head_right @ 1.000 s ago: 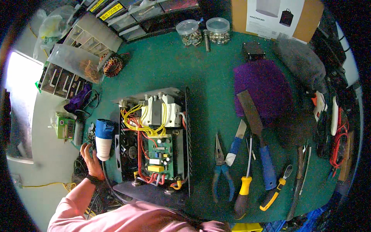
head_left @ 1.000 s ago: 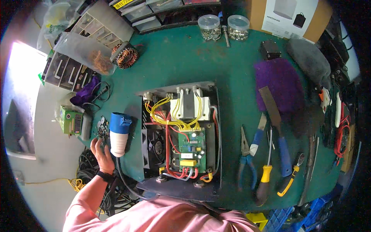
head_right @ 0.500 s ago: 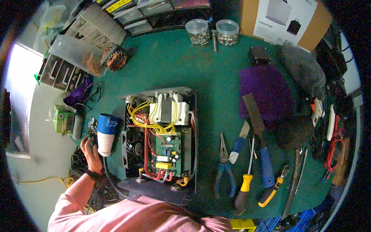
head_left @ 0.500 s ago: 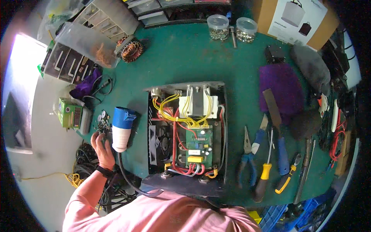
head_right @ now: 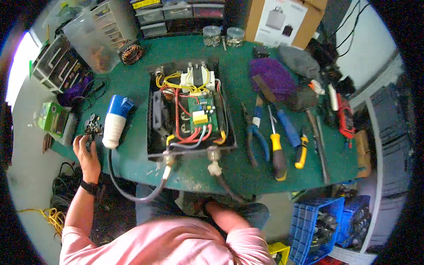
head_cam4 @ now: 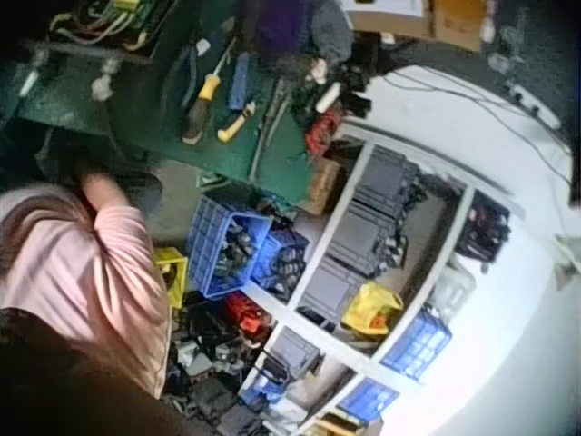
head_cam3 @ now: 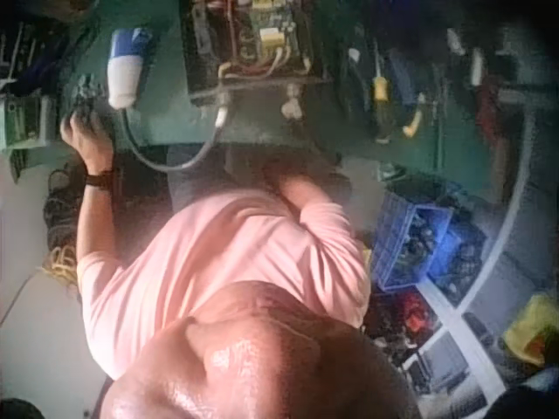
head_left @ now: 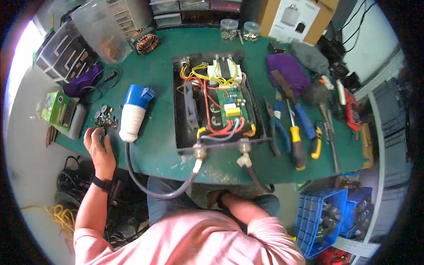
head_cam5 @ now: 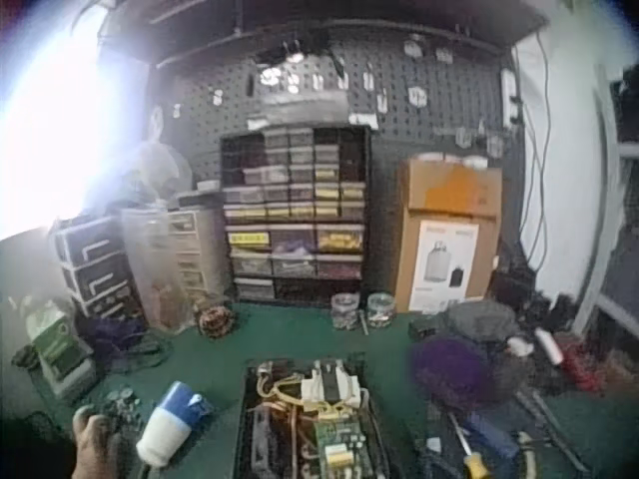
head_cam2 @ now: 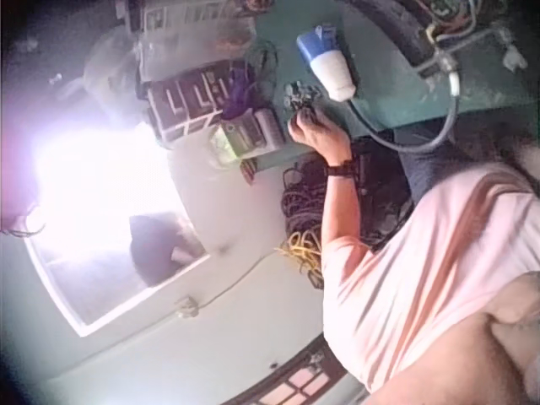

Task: The person works on an open electronic control box containing a circuit board and various wires. They use a wrench to tighten a fitting on the box and a pair of pliers to adjust and crimp wire connections on the board. The person also handles a small white plastic component and a black cable attached to the unit.

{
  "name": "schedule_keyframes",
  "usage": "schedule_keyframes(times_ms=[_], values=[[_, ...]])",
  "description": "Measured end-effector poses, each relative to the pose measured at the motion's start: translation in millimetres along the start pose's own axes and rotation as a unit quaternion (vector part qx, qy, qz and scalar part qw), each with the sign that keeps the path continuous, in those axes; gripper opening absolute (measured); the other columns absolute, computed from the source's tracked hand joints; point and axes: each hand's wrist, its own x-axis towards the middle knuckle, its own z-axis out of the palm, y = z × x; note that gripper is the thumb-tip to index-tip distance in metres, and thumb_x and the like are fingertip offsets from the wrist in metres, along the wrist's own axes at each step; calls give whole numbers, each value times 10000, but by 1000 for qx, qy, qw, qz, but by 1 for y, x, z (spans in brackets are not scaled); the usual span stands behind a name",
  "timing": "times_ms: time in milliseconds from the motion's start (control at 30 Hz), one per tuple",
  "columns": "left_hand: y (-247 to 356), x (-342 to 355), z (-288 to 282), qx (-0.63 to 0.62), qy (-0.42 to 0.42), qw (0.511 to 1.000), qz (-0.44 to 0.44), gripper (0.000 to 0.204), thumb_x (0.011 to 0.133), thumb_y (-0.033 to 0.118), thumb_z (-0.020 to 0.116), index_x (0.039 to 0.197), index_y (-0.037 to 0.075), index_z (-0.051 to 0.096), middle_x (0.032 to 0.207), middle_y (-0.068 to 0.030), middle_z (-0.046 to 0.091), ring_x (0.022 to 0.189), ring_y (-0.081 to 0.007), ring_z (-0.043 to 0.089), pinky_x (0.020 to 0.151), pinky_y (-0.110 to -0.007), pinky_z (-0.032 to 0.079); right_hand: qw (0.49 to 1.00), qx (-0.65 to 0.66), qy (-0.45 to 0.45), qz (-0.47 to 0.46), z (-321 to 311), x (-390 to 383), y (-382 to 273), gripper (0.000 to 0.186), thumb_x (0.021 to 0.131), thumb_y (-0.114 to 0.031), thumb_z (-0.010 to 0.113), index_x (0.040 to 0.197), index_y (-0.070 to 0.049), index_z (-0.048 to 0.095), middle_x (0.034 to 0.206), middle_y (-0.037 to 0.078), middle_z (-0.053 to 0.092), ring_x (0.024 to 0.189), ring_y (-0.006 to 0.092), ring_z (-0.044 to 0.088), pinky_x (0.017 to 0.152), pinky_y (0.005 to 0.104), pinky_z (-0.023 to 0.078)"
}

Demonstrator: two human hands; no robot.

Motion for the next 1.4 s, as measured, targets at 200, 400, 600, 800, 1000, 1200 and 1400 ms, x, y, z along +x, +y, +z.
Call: schedule_keyframes(times_ms=[200,400,600,800,1000,1200,1400], values=[[13,3,-32,-156,136,978,-31,163,921,70,639,1069,4,625,1092,-153,557,1075,-312,515,958,-398,399,988,7,126,-85,-29,-52,4,566,862,-361,681,1311,-30,582,1209,226,663,1105,371,645,929,466,509],[53,-14,-79,-287,142,946,-47,116,866,-14,641,975,-4,604,952,-110,535,892,-233,521,828,-328,432,955,18,264,-136,-81,-262,-104,488,907,-352,653,1249,-9,598,1232,204,639,1117,362,621,970,428,491],[59,-49,-83,-424,96,893,-118,153,833,-61,655,968,-4,607,825,-34,503,665,-123,427,622,-258,366,891,25,419,-173,-93,-374,-135,377,860,-254,731,1148,-27,643,1085,162,675,985,324,669,856,393,544],[53,-60,-70,-420,58,897,-126,141,868,-63,628,992,-2,600,884,-21,529,752,-102,475,692,-244,408,826,19,540,-162,-115,-441,-146,289,794,-113,789,1041,-10,680,962,137,684,865,253,689,763,344,559],[68,-57,-74,-410,-16,909,-80,183,808,-82,651,966,-1,606,839,-59,531,712,-144,497,670,-271,428,775,74,617,-114,-127,-462,-123,284,750,-16,784,1012,6,676,926,119,673,811,222,668,733,315,542],[75,-59,-62,-395,-21,917,-47,260,741,-70,698,979,4,623,857,-112,569,723,-232,555,667,-319,463,769,11,631,-102,-148,-469,-119,286,739,-36,800,998,-2,684,919,121,674,778,232,667,712,325,547],[71,-49,-39,-342,55,938,5,271,737,5,723,994,-4,639,941,-163,586,874,-327,561,779,-395,461,765,-92,626,-122,-204,-470,-140,188,779,-85,778,922,-6,686,816,106,642,691,219,619,603,331,490]])
